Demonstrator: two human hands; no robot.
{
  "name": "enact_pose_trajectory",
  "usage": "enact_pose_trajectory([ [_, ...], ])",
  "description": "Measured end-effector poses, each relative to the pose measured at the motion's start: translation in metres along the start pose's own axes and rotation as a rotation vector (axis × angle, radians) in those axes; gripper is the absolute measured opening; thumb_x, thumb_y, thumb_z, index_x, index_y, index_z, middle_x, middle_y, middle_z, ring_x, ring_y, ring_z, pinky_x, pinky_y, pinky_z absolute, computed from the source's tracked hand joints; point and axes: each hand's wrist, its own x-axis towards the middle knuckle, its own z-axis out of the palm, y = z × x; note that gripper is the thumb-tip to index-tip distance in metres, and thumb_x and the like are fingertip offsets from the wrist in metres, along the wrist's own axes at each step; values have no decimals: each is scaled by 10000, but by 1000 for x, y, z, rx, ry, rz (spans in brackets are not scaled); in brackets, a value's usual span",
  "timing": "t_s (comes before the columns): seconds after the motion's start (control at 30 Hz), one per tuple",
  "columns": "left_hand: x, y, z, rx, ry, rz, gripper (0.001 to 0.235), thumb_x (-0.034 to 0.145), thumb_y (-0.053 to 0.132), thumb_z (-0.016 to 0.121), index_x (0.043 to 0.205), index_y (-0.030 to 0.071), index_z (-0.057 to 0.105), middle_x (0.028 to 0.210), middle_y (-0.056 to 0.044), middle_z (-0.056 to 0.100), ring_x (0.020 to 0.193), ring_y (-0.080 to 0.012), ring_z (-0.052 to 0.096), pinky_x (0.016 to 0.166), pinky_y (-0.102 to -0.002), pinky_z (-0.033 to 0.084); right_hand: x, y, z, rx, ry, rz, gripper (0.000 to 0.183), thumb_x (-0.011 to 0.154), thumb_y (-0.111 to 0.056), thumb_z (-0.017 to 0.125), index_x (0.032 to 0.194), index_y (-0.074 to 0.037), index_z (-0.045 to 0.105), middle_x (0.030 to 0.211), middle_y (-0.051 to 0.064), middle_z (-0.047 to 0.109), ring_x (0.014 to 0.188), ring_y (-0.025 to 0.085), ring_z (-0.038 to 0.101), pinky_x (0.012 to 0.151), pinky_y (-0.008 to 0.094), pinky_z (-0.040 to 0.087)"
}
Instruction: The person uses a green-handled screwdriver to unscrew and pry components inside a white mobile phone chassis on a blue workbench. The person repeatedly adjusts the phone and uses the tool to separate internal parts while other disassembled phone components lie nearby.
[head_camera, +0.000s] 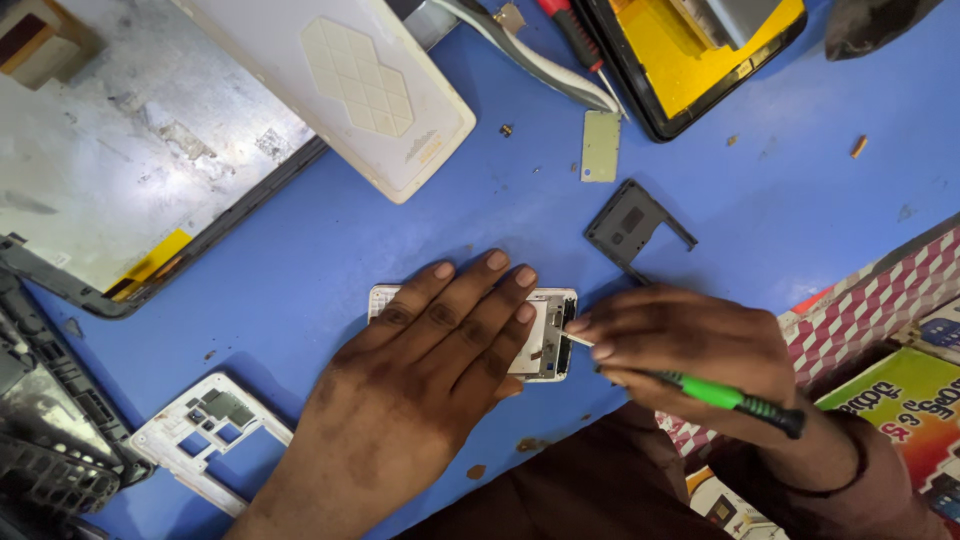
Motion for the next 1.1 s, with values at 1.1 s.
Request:
enact_pose_trajectory([
  [1.1,-50,103,-37,56,174,212,279,878,143,723,1129,24,688,1185,-104,710,1021,-211,689,795,-342,559,-88,-54,41,702,289,60,354,1067,-246,656,1191,85,639,924,224,729,801,279,764,737,411,681],
])
